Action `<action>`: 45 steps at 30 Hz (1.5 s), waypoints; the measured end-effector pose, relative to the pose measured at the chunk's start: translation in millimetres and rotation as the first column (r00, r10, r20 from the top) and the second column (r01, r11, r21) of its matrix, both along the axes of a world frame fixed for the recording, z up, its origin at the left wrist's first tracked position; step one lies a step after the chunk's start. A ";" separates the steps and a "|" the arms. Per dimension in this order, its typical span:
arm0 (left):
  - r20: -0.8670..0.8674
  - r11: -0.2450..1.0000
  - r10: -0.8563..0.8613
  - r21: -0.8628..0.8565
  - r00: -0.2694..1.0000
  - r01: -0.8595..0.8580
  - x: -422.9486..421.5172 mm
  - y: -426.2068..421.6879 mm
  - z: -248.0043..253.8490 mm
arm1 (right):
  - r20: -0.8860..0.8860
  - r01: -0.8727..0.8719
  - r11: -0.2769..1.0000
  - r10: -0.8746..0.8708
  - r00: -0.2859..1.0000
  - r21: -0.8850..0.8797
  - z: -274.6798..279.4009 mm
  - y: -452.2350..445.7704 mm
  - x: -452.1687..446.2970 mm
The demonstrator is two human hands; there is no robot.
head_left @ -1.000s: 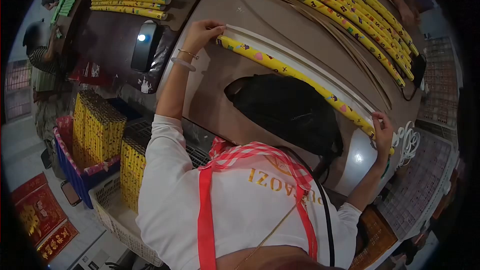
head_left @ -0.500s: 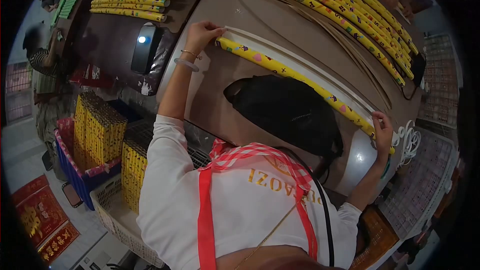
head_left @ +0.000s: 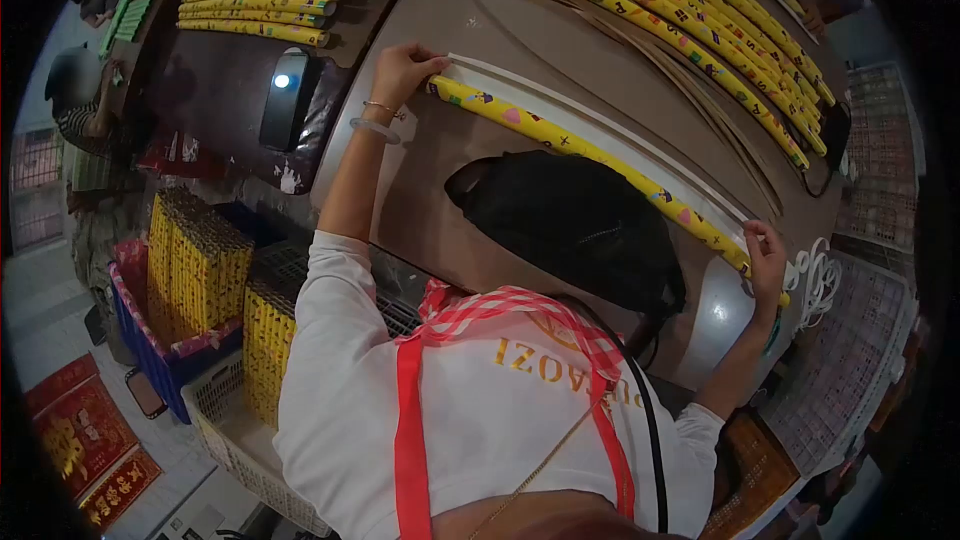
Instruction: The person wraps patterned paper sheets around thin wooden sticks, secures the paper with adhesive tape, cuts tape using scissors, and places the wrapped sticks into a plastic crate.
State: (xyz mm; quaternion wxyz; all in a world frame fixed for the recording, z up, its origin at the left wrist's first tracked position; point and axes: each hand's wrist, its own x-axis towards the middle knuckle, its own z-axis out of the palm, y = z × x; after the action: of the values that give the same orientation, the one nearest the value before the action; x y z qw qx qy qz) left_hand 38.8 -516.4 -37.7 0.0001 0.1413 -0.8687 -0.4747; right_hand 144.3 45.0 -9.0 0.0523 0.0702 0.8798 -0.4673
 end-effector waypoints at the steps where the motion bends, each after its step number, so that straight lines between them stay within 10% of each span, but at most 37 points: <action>1: 0.000 0.998 -0.018 -0.054 1.000 0.017 -1.5 -2.0 -3.0 | 0.001 0.002 1.000 -0.002 1.000 0.000 3.8 -2.3 -0.2; 45: 0.167 0.998 -0.006 -0.068 0.986 0.017 -8.8 -5.6 -0.4 | 0.077 -0.135 0.978 0.124 0.989 0.159 45.2 -17.3 -16.0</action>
State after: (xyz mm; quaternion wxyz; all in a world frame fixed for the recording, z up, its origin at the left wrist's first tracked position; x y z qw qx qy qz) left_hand 30.0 -522.0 -38.1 -0.0706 0.1754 -0.8824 -0.4310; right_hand 128.3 27.7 36.2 0.1058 0.0322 0.9157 -0.3863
